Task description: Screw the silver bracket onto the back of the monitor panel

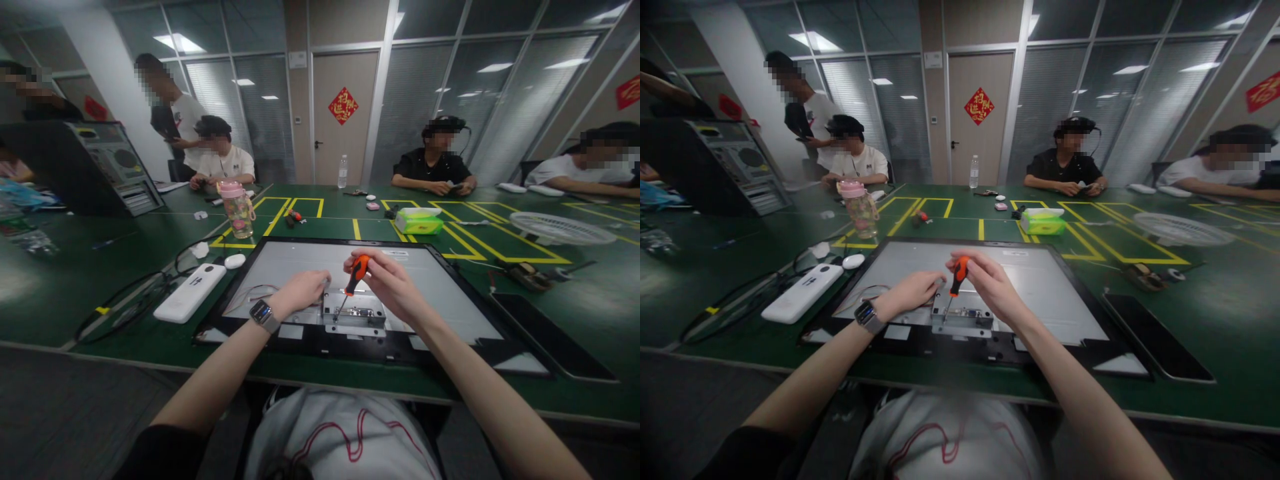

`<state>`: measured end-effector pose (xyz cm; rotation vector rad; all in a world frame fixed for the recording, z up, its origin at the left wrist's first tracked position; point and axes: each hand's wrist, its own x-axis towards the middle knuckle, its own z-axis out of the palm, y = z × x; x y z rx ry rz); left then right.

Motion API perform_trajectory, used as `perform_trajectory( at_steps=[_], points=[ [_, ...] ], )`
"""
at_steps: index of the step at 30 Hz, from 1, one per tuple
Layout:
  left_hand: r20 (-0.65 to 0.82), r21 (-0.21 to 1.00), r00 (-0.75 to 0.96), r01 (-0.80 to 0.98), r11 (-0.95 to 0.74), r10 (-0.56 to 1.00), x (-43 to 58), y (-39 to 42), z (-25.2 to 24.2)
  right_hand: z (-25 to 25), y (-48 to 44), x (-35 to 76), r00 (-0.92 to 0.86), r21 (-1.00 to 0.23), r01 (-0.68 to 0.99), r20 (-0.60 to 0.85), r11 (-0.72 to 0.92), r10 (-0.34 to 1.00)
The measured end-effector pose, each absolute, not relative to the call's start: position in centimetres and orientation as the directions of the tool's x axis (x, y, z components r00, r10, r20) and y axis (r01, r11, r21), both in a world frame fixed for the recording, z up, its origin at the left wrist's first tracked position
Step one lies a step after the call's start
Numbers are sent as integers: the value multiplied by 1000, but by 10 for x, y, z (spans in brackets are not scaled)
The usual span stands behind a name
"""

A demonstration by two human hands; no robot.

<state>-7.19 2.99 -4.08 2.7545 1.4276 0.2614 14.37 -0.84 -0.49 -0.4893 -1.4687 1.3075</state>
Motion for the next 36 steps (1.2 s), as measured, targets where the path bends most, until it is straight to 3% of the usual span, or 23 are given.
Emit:
perform_trajectory(
  at_steps=[11, 15, 19, 24, 28, 32, 36],
  points=[
    [135, 122, 568, 803, -583, 811, -71, 29, -40, -8, -4, 148, -377, -879, -229, 476, 417, 795],
    [134, 125, 571, 801, -585, 810, -71, 28, -38, -10, -4, 147, -270, -824, -60, 557, 564, 786],
    [129, 141, 565, 803, -579, 815, -71, 28, -37, -12, -6, 144, -197, -690, 118, 689, 714, 698],
    [138, 144, 570, 798, -586, 810, -72, 29, -40, -11, -10, 141, -240, -738, 29, 650, 675, 721],
    [141, 143, 570, 798, -586, 810, -73, 30, -42, -11, -10, 143, -179, -691, 103, 695, 715, 697],
    [121, 124, 559, 811, -571, 820, -72, 30, -41, -10, -9, 144, -258, -776, -16, 612, 630, 748],
    [115, 128, 556, 814, -567, 823, -71, 28, -38, -11, -7, 145, -172, -784, -13, 613, 621, 771]
  ],
)
